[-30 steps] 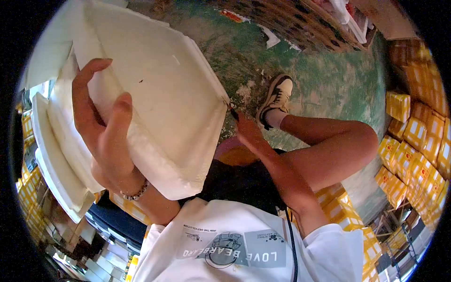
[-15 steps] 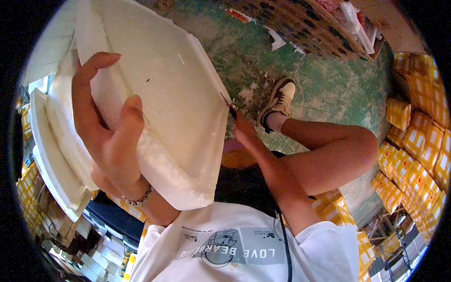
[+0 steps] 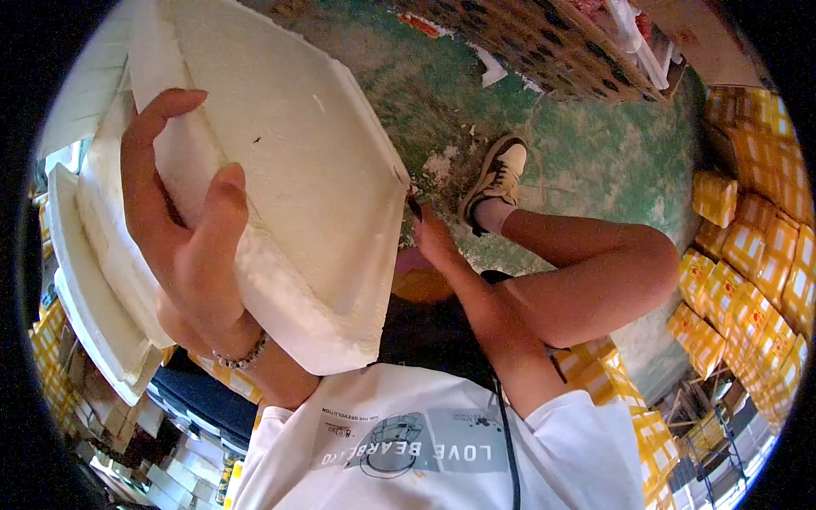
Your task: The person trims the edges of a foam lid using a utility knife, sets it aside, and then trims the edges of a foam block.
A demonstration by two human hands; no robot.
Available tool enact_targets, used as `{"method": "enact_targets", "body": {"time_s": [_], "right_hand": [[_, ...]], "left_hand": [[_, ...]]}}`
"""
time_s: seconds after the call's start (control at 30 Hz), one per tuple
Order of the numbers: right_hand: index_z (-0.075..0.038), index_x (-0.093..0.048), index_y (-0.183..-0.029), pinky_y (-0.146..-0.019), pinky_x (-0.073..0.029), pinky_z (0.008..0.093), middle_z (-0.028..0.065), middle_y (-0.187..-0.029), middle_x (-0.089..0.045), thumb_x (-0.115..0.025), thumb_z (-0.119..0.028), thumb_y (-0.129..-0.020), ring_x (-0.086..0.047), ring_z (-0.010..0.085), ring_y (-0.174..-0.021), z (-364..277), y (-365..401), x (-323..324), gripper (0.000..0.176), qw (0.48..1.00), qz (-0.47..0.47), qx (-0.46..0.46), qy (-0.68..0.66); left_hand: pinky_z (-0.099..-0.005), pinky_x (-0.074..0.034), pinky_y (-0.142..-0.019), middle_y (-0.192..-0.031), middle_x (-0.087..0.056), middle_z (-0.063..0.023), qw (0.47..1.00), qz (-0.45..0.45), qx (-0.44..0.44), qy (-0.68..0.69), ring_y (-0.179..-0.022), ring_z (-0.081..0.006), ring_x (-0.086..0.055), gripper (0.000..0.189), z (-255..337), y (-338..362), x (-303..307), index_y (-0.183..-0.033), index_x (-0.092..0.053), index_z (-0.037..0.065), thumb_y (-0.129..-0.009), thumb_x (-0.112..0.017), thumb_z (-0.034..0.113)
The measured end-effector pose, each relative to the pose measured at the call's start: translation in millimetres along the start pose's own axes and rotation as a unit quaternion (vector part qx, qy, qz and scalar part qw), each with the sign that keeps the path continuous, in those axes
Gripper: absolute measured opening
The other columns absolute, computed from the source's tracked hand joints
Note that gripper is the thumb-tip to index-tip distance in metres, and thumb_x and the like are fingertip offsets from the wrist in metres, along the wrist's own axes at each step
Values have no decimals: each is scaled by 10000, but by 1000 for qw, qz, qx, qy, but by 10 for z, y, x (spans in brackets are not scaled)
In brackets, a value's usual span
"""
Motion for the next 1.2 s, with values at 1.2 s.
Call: {"method": "enact_targets", "body": {"time_s": [1.2], "right_hand": [[9,-330,-1512,-649,-567,545,319,-945,-696,-470,-215,-1067,-714,448,-838,315,-529,-895,518,996,-31,-86,-24]], "left_hand": [[-380,-350,-1139,-1311,-557,-134,993,-97,-58,-38,-1229,-284,-528,651,59,-102,4,-1284,-591,53,-633,-561,61]]}}
Point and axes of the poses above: each hand's wrist, its own y-axis away from the middle knuckle, its own x-axis out of the back of the hand, z = x × y, the point moved 3 cm from there along -y, towards the middle knuckle
